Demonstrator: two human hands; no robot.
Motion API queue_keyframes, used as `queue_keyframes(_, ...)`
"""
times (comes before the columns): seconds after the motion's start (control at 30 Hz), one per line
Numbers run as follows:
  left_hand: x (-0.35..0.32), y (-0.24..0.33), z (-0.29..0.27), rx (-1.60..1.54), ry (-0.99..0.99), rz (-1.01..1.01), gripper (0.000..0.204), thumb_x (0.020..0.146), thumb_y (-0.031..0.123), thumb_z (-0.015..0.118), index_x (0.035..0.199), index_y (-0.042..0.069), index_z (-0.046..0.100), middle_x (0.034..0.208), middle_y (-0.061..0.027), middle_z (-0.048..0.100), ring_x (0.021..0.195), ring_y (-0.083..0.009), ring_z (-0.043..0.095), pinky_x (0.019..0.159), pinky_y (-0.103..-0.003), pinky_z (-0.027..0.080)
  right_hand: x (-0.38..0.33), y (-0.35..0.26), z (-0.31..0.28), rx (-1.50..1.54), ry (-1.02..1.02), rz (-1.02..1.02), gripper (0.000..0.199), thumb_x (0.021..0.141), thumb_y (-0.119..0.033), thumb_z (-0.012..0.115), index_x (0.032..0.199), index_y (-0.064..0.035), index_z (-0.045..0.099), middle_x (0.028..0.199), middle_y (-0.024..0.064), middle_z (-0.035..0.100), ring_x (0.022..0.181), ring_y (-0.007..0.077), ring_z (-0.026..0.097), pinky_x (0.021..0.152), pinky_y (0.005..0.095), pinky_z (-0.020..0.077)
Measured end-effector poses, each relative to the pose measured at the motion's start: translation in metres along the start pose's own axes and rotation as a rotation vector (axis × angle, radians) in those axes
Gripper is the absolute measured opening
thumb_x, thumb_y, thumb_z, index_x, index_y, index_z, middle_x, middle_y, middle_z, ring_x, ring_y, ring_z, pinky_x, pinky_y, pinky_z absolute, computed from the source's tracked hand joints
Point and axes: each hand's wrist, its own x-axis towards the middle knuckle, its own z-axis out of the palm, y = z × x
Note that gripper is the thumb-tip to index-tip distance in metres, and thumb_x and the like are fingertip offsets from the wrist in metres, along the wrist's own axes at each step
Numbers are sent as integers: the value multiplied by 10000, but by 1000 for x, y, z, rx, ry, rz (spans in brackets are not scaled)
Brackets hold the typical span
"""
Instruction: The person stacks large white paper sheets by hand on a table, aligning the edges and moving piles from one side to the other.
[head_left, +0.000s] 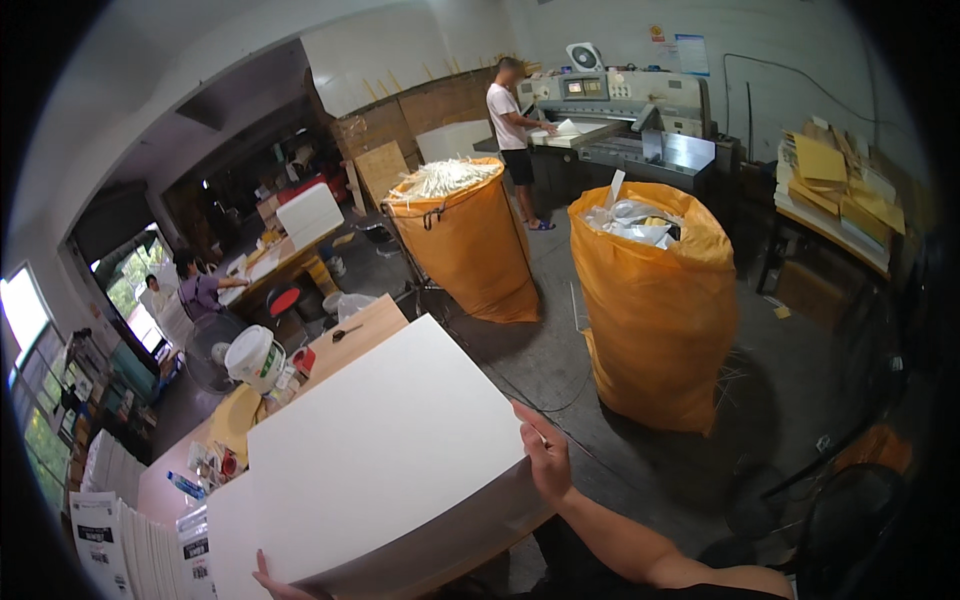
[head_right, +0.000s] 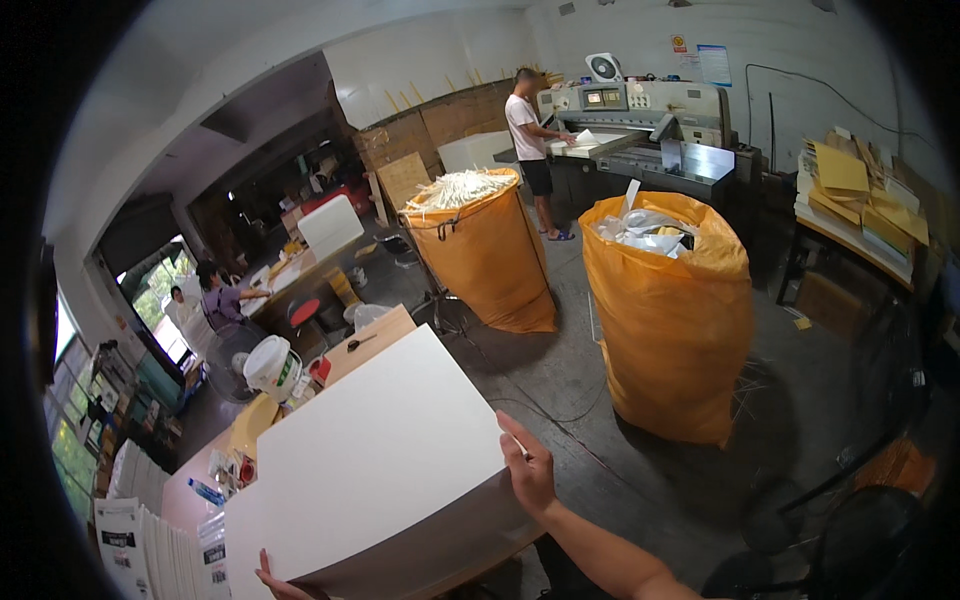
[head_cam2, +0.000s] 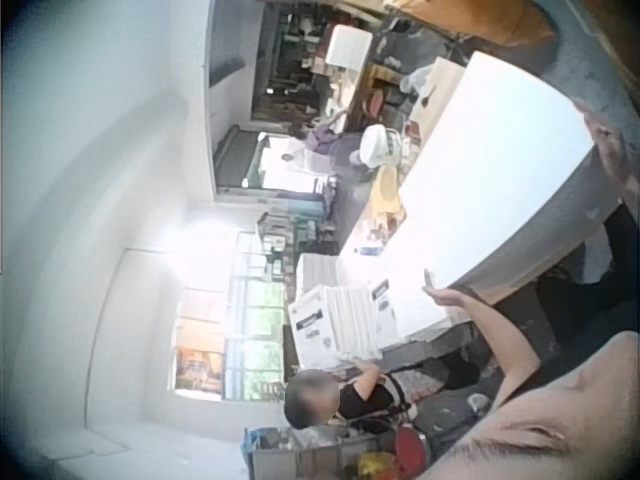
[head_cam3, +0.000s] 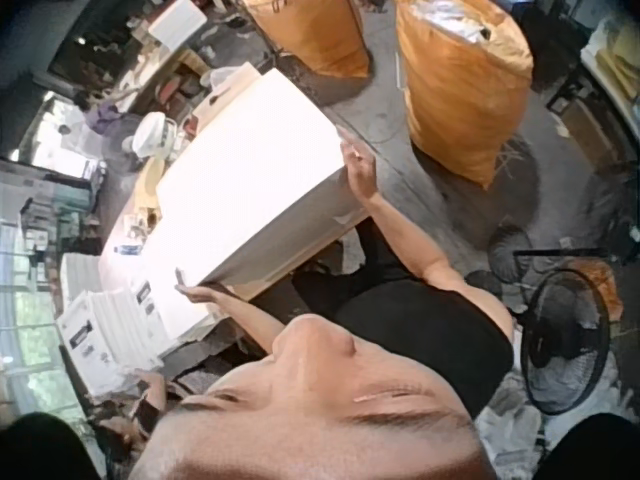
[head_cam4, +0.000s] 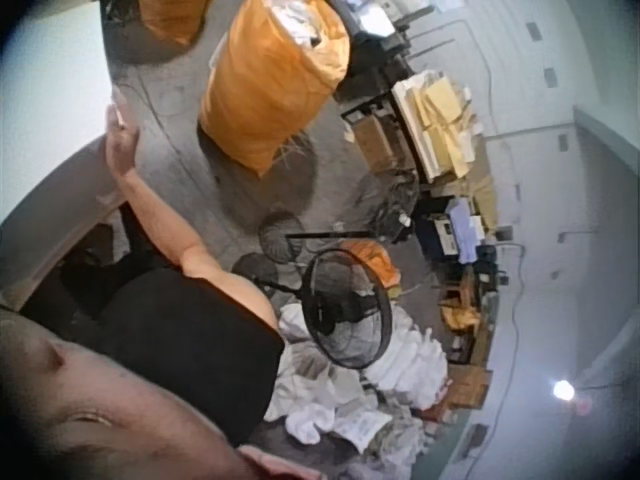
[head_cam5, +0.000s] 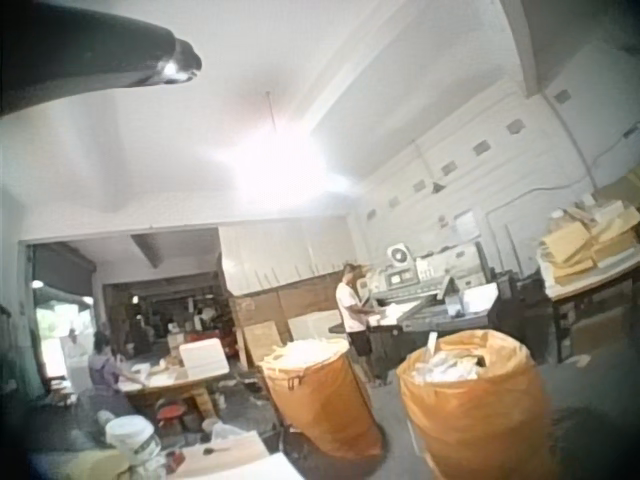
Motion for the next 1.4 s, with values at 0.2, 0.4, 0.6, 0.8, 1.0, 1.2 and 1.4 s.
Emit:
queue_keyframes(0.2,-6,15,21,-256,41,-219,674,1089,539,304,1381,20,621,1434,-213,559,1270,-407,557,1096,-525,489,3,11,0,-85,77,-78,535,1090,-385,492,1395,37,614,1376,194,656,1281,269,605,1090,381,457)
queue_keyframes(0.4,-4,17,19,-147,82,-97,664,1115,486,307,1245,-21,715,1323,-169,651,1181,-320,620,1080,-420,499,4,18,4,24,65,-78,519,1097,-362,468,1360,56,628,1365,204,647,1277,280,590,1103,398,440)
queue_keyframes(0.6,-9,15,19,-51,113,10,639,1121,430,333,1172,-49,752,1254,-153,707,1133,-248,626,1076,-351,457,5,4,8,-36,49,-6,501,1087,-334,483,1373,61,600,1317,151,646,1194,219,596,1050,371,449)
queue_keyframes(0.8,-6,14,3,27,-10,97,543,1098,356,398,1252,-64,705,1305,-164,692,1289,-265,566,1150,-361,363,13,-2,5,-52,-43,91,544,1086,-374,438,1414,48,543,1353,153,609,1246,236,575,1077,377,430)
queue_keyframes(1.0,-2,21,-12,-143,-249,-119,602,1101,447,366,1394,-12,624,1436,-160,608,1354,-260,515,1183,-367,319,18,26,-18,165,-147,91,636,1076,-441,412,1489,39,470,1456,161,547,1342,266,523,1132,403,387)
queue_keyframes(1.2,-5,-4,-14,-116,-158,-79,614,1071,456,420,1447,-4,575,1485,-131,555,1390,-258,473,1176,-394,324,13,29,-16,294,-184,149,677,1040,-436,411,1524,37,432,1506,160,509,1385,277,484,1158,425,357)
queue_keyframes(1.4,-8,-3,-8,-131,-149,28,553,1061,376,415,1436,10,593,1489,-142,559,1391,-258,475,1192,-387,307,15,23,-14,227,-232,81,677,997,-361,402,1519,71,425,1485,200,519,1360,298,497,1147,412,365)
